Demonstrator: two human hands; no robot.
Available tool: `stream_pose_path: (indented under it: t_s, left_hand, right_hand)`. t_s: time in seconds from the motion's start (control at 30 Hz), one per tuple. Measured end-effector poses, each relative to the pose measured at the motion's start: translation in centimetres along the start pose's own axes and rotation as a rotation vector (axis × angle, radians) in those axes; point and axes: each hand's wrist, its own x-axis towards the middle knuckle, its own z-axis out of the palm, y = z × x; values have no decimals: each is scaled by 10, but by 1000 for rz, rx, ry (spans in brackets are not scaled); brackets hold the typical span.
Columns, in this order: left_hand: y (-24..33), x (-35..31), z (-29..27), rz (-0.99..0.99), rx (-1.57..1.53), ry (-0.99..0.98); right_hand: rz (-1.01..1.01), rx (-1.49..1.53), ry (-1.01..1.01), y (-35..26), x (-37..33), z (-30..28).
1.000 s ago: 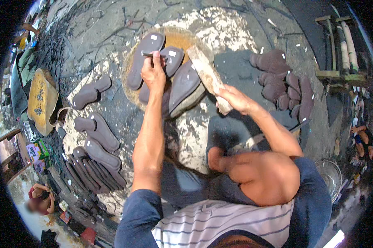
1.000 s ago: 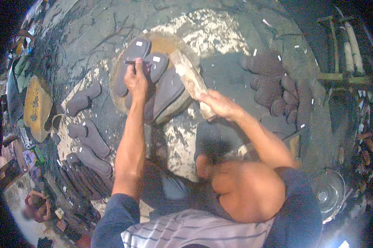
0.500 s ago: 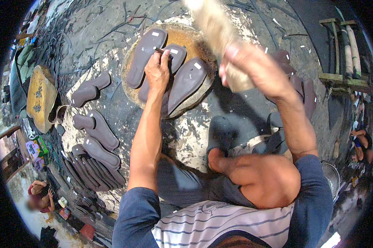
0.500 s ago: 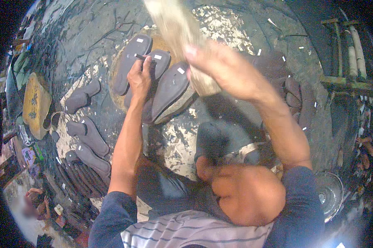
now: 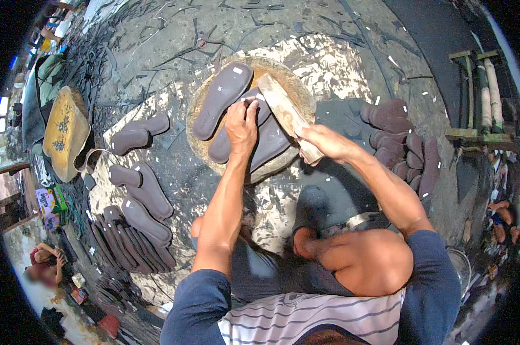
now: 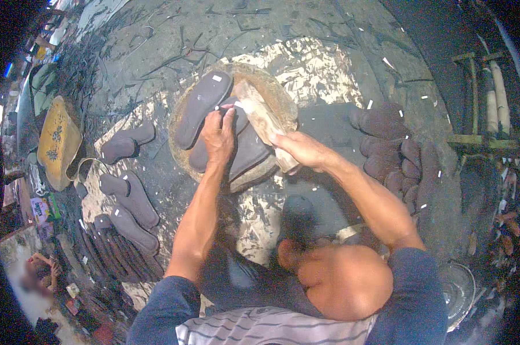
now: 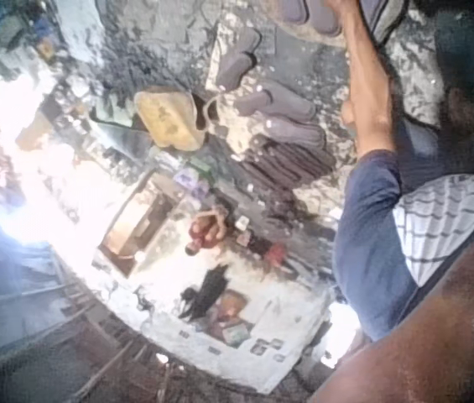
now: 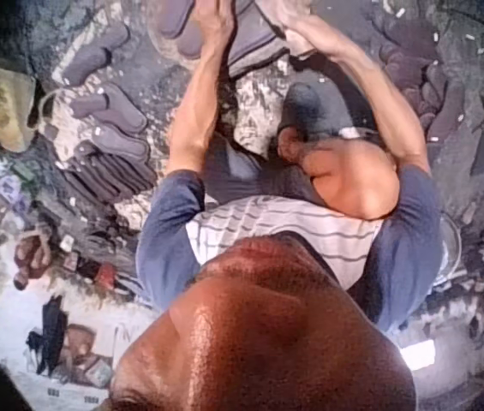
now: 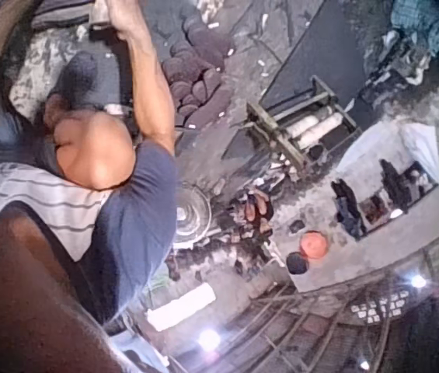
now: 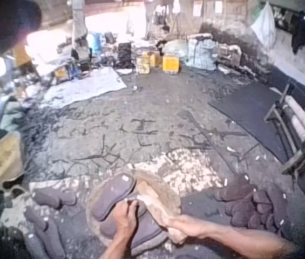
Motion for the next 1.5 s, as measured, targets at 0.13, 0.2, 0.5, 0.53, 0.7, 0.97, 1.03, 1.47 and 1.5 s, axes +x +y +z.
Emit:
stream_pose_path:
  t_s: [0.13, 0.2, 0.5, 0.53, 0.7, 0.97, 1.03, 1.47, 1.5]
  left_hand:
    - [-3, 40, -6, -546, -622, 350]
    - [-24, 76, -13, -455, -543, 288]
    - [-45, 90, -4, -307, -141, 65]
    - [-44, 89, -2, -246, 3, 50]
    - [-56, 76, -10, -80, 59, 98]
    - [-57, 72, 8, 246, 126, 110]
    - [-71, 77, -3, 222, 118, 135]
    - [-59, 85, -22, -322, -127, 175]
    - [-51, 81, -21, -293, -105, 139]
  right_hand:
    - [-44, 120, 24, 24, 8, -4]
    - [-12, 119, -17, 18, 11, -7]
    - [-45, 105, 63, 9, 6, 0]
    - [-102, 76, 48, -1, 1, -5]
    - [-645, -163, 148, -164, -53, 31]
    - [-540, -895, 243, -54, 79, -5]
    - [-236, -551, 12, -102, 70, 12]
    - [-245, 242, 30, -59, 62, 20]
    - [-312, 249, 60, -60, 63, 26]
